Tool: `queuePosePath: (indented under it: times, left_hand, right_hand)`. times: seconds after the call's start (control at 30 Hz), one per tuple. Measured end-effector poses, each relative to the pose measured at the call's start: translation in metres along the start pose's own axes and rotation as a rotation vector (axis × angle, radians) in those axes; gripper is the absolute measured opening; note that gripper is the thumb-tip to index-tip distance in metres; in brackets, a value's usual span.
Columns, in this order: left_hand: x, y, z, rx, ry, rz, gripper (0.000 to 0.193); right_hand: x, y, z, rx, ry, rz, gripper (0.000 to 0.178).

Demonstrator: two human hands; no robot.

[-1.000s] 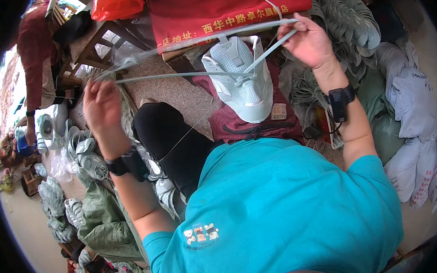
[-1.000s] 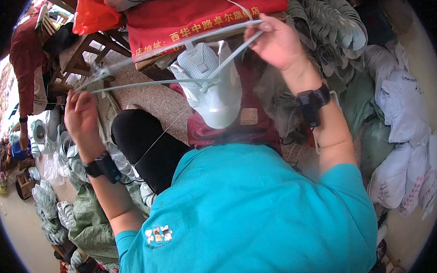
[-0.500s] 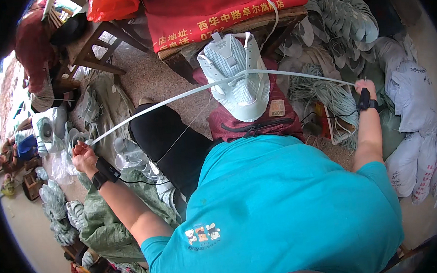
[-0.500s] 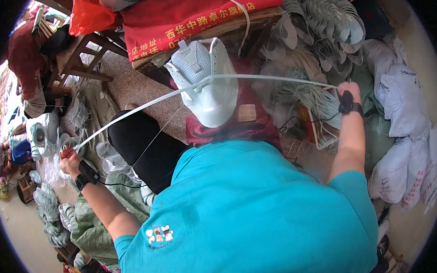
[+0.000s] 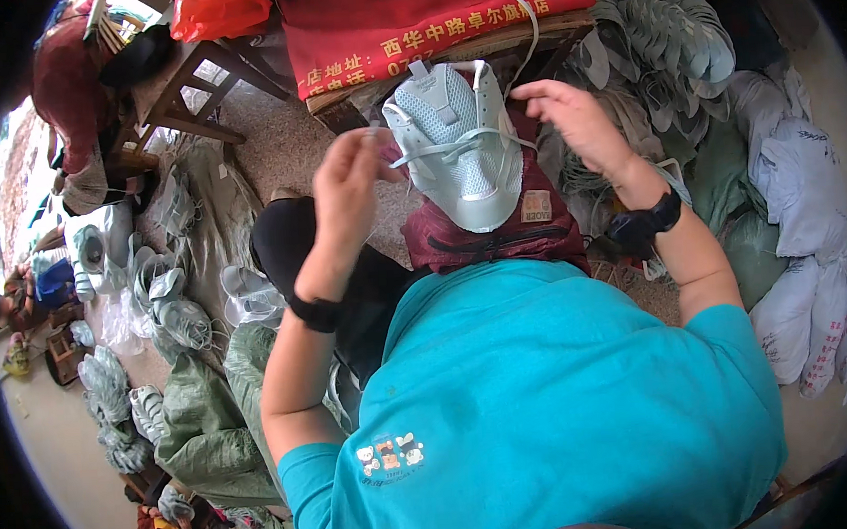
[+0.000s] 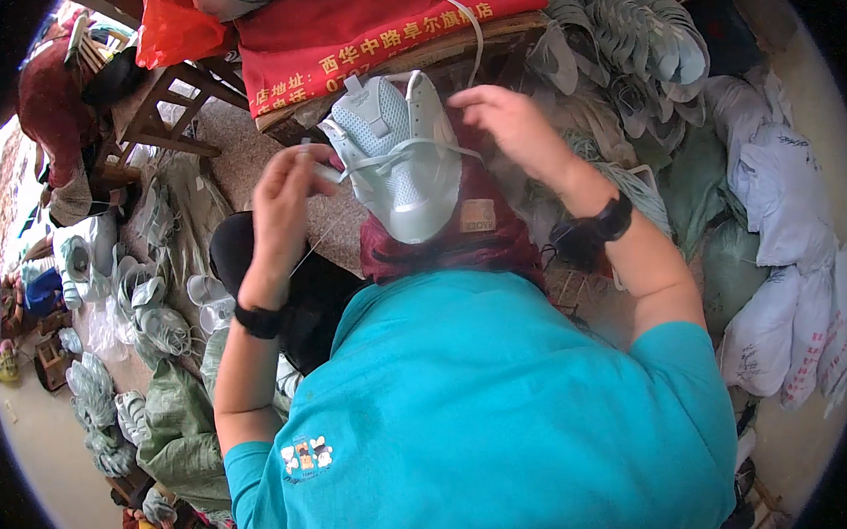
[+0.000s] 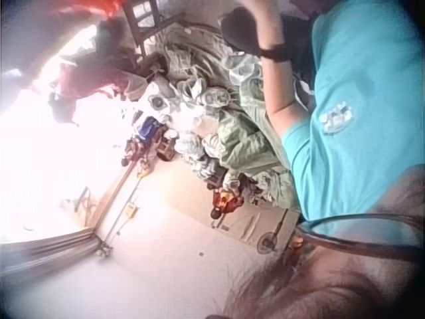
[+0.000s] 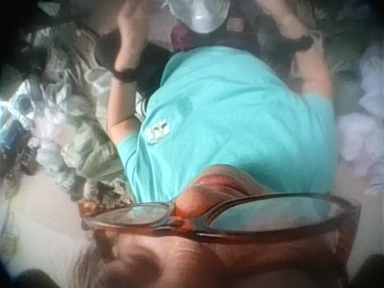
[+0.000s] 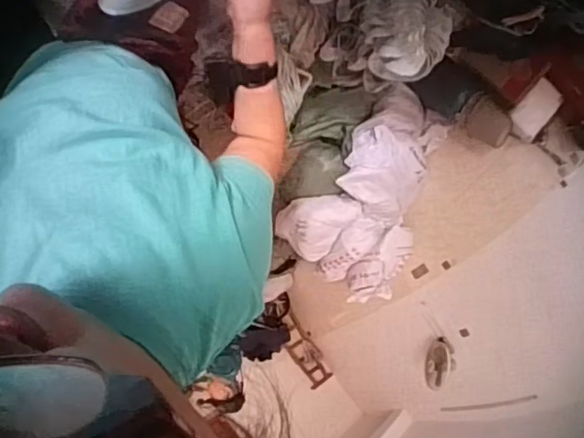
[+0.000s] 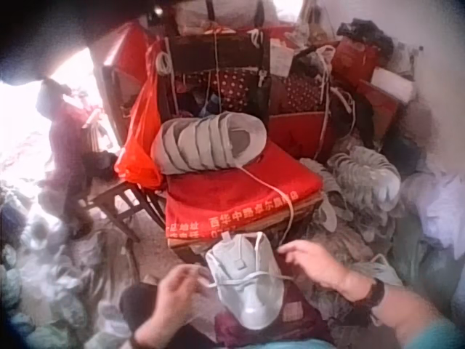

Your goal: The person sits on the floor in a cluttered room and threads shoelaces through the eyelets of a light-colored sneaker. They pull the laces tight and adjust the fit, repeating the process on multiple shoes.

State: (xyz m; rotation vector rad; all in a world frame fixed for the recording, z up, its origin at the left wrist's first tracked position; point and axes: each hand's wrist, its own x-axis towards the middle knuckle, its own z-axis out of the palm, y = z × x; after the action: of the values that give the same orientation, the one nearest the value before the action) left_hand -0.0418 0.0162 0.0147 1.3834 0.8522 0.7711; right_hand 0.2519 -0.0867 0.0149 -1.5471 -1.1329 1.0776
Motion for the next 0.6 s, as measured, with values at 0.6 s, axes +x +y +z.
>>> queuePosePath:
  times: [0.6]
  left_hand:
    - [-0.009,-0.015,0.028,0.07,-0.164,-0.263,0.031]
  right_hand:
    - [0.005,-0.041,0.032,0.152,-0.087,-0.045,0.013]
